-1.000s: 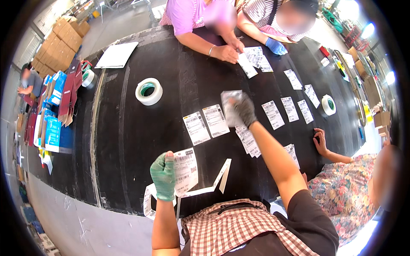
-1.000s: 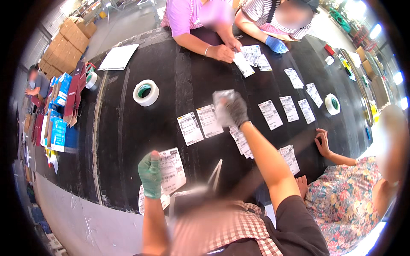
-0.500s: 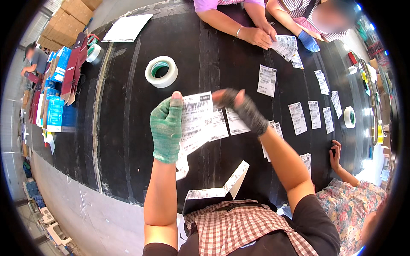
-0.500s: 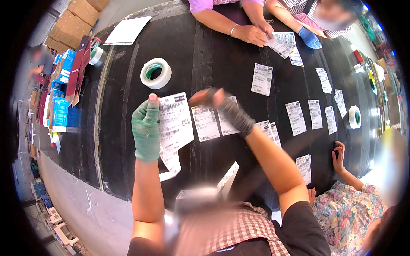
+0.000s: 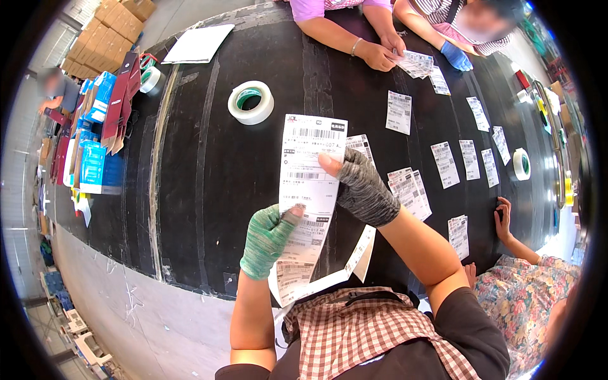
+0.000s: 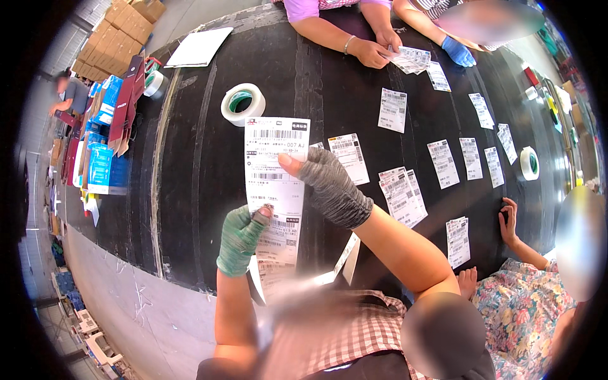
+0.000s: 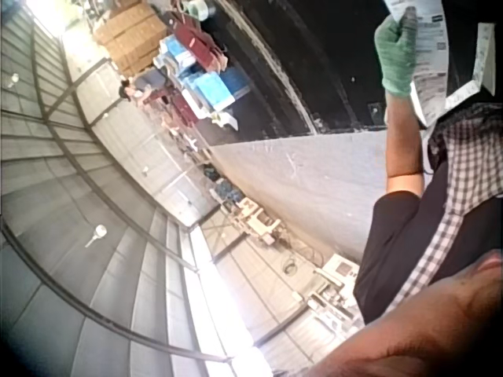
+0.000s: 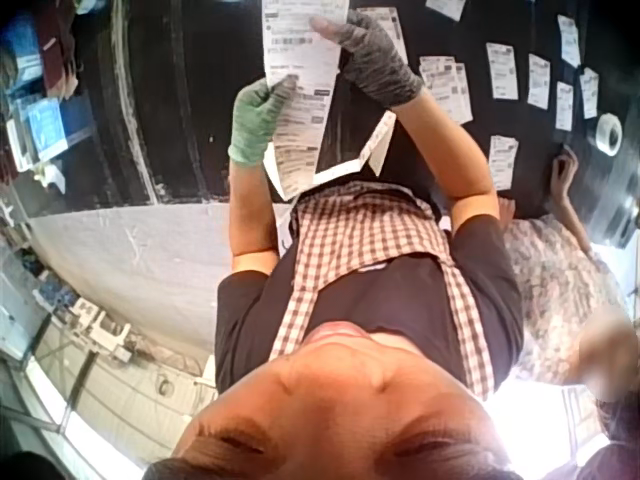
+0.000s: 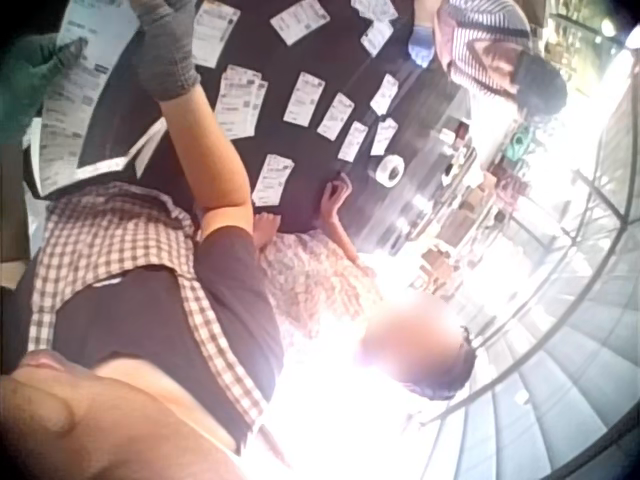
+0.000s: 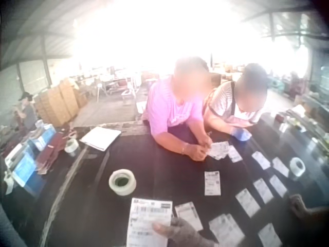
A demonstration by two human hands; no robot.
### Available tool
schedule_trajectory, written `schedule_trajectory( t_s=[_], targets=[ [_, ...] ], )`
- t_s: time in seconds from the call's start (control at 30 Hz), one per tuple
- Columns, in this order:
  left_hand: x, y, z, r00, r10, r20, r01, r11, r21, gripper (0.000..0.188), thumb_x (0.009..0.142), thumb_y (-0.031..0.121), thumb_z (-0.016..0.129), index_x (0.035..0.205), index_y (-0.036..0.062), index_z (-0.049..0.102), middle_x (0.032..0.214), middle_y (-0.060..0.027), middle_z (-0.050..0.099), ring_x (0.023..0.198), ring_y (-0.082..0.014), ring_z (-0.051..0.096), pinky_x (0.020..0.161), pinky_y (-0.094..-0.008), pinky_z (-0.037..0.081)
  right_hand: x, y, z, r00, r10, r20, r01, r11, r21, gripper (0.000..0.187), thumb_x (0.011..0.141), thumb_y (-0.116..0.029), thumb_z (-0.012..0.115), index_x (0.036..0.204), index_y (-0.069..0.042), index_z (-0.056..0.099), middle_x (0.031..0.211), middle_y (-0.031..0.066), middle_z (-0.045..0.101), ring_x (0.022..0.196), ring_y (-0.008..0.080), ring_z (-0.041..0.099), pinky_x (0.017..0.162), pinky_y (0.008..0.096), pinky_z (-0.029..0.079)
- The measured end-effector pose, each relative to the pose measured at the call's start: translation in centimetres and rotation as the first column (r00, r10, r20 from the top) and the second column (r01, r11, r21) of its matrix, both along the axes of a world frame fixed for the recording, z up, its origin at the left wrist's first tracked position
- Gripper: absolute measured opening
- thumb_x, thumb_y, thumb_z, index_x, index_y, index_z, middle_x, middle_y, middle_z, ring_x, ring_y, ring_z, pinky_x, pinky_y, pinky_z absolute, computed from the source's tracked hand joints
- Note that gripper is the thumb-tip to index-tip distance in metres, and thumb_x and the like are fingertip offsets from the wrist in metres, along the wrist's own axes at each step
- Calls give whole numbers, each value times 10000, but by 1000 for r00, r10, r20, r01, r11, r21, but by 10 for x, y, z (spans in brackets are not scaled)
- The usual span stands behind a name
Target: The person stands at a large table in a warehouse and sorts a stack of shipping labels. They separate the labels into smaller piles, aligning them and occasionally using tape to secure them. Other workers are present at the table, also handling labels.
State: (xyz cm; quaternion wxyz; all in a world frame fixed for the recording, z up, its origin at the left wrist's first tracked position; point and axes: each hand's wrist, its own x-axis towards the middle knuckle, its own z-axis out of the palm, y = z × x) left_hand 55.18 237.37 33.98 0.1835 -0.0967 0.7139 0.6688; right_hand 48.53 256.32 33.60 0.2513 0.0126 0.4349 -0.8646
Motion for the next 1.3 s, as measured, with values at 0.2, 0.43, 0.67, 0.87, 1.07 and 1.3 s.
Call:
schedule_trajectory(
  t_s=[0.2,0.43,0.67,0.87,1.07,1.3],
  targets=[
    [9,6,6,983,-86,-165,49,974,-219,325,934,303,637,1012,-6,700,735,-18,676,683,-46,584,622,-227,485,5,-3,12,999,35,-24,-37,995,-95,449,932,-289,608,1257,8,522,1094,152,656,955,229,673,849,349,554],
    [17,9,-2,991,-70,-113,42,972,-233,337,969,301,576,976,-14,696,698,-9,652,651,-40,536,591,-245,466,20,-7,0,989,-151,6,150,983,-107,470,929,-338,618,1237,6,530,1061,146,665,938,241,679,823,373,569],
    [24,-8,-19,991,70,-115,-83,990,-111,332,988,288,535,960,8,711,785,8,670,704,-56,561,656,-220,463,-22,63,-24,796,-600,-75,592,798,-111,479,861,-357,704,1132,11,558,987,112,666,866,231,686,775,386,582],
    [9,-17,-17,963,225,-150,-234,971,-44,338,975,323,565,957,18,710,737,63,595,654,-20,452,590,-202,374,-5,67,-132,942,-250,-222,327,825,460,473,809,-189,756,1192,-30,527,1061,89,632,942,148,608,835,302,520],
    [8,-26,-15,956,265,-123,-268,963,-7,366,957,369,585,946,23,706,741,62,608,658,-25,490,598,-204,395,-45,117,-200,870,-269,-413,492,544,680,427,838,-134,685,1214,-24,516,1035,100,640,950,182,615,835,329,517],
    [13,-35,-28,934,348,-79,-341,936,87,383,959,385,576,952,25,708,790,21,665,679,-44,573,613,-204,449,-34,-29,-178,835,53,-547,317,768,557,833,749,70,605,1477,-123,251,1251,185,533,1135,277,542,975,360,441]
  ],
)
